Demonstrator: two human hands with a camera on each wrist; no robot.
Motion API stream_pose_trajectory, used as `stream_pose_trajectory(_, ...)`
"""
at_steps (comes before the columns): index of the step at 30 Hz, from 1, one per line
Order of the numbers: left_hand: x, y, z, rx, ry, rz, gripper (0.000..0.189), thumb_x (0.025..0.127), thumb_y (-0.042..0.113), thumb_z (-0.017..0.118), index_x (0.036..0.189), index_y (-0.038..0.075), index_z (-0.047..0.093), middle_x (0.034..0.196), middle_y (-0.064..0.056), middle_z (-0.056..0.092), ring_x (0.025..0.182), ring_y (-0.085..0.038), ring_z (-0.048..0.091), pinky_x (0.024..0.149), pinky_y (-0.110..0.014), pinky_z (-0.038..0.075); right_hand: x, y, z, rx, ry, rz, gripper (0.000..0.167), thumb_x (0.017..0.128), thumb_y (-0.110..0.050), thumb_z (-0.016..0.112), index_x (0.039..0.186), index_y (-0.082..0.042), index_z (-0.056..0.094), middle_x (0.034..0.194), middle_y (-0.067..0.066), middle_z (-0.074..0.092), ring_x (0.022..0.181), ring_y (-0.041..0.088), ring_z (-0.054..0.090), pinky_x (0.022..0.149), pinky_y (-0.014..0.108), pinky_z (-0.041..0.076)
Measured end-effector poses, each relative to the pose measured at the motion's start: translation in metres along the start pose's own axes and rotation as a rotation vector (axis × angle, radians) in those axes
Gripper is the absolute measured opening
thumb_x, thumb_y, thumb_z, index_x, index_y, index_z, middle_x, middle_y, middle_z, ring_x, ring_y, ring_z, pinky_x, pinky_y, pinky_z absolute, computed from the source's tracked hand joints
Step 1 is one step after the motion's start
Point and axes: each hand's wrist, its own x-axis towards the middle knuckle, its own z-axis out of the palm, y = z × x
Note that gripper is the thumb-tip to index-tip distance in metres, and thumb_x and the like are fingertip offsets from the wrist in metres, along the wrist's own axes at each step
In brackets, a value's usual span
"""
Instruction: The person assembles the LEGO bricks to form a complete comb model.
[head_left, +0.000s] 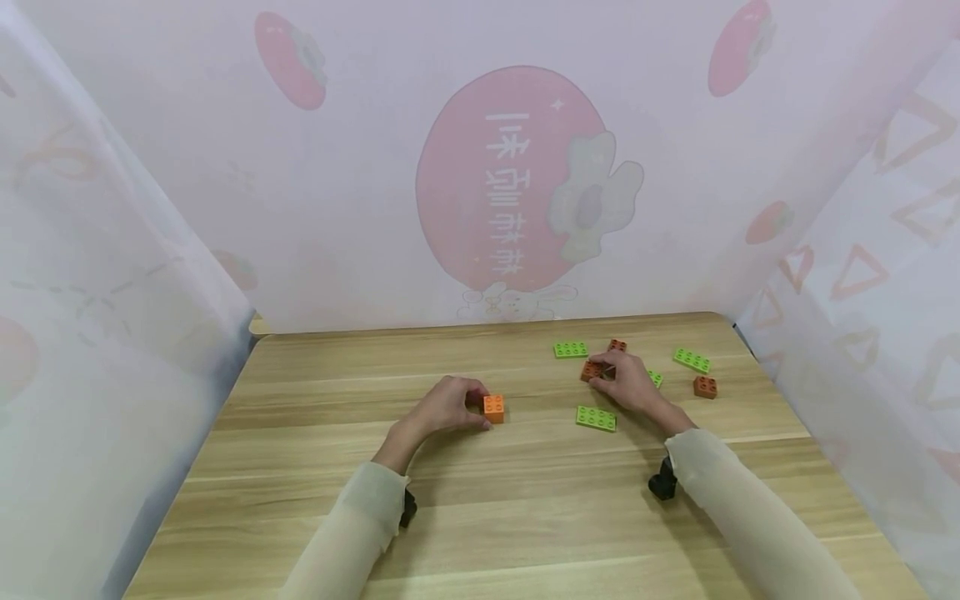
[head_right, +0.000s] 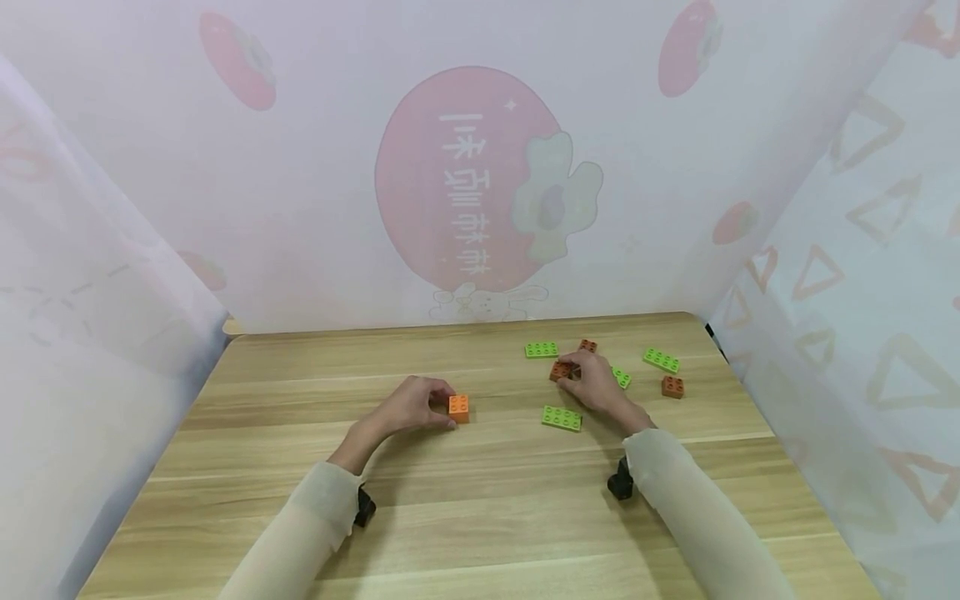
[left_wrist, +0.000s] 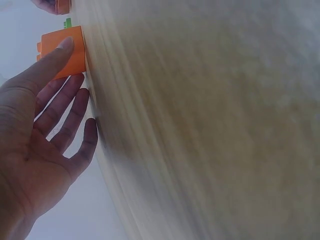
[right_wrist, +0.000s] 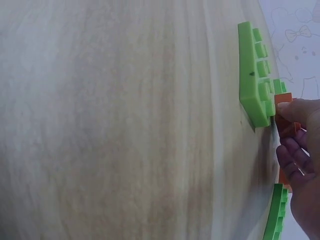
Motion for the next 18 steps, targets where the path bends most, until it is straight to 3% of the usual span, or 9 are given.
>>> stream_pose_trajectory(18,0.003,-0.002,0.001,0.017,-0.004,-0.011,0.035,0.080,0.016,0.095,0.109,0.008,0.076,0.104,-0.001,0.078,0.095,-0.014,0.072,0.092,-0.037,0.059,0.001,-0.027,-0.003,0.109,-0.006,-0.056,0.038,0.091,-0.002,0.082,0.126,0.006,0.071,0.119,0.021,0.073,0.104,0.034,0.072,0.090,0.046,0.062)
